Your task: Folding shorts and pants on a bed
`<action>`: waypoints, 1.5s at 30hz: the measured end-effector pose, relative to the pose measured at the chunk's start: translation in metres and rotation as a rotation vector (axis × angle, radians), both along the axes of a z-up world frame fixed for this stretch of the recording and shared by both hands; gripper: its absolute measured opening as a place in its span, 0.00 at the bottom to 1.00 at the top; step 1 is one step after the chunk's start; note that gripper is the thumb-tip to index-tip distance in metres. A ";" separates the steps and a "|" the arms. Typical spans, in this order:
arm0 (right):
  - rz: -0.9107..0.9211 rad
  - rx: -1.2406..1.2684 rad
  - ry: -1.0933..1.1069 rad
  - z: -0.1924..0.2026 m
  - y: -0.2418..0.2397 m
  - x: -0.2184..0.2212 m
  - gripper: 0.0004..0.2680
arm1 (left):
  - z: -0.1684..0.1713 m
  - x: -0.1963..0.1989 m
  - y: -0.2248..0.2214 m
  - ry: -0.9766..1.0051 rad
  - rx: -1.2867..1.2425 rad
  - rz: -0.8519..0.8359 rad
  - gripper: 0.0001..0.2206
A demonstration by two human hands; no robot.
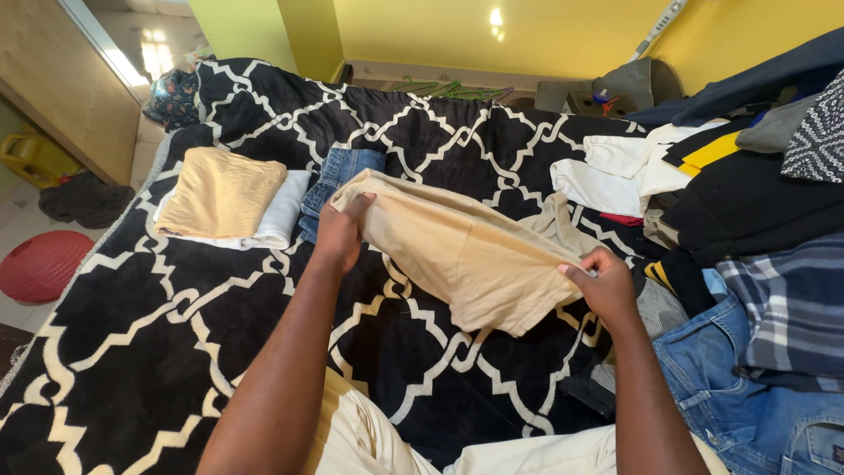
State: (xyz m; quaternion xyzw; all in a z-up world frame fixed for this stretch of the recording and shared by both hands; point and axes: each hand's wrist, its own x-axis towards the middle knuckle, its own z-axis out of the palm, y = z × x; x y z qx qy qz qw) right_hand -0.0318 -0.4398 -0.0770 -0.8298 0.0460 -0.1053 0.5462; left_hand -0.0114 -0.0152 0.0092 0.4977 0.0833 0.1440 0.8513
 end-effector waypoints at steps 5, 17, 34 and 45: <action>0.025 0.402 0.030 -0.003 0.005 0.001 0.16 | -0.019 0.007 -0.017 0.026 -0.181 -0.028 0.08; 0.128 0.561 0.160 0.001 -0.011 0.007 0.08 | 0.001 -0.004 -0.012 0.101 -0.022 -0.163 0.14; -0.352 0.107 -0.464 0.083 -0.020 -0.002 0.06 | 0.056 -0.033 -0.025 -0.338 0.565 0.076 0.15; -0.368 -0.124 -0.935 0.299 -0.066 -0.024 0.09 | 0.259 -0.058 -0.057 -0.738 0.624 0.099 0.17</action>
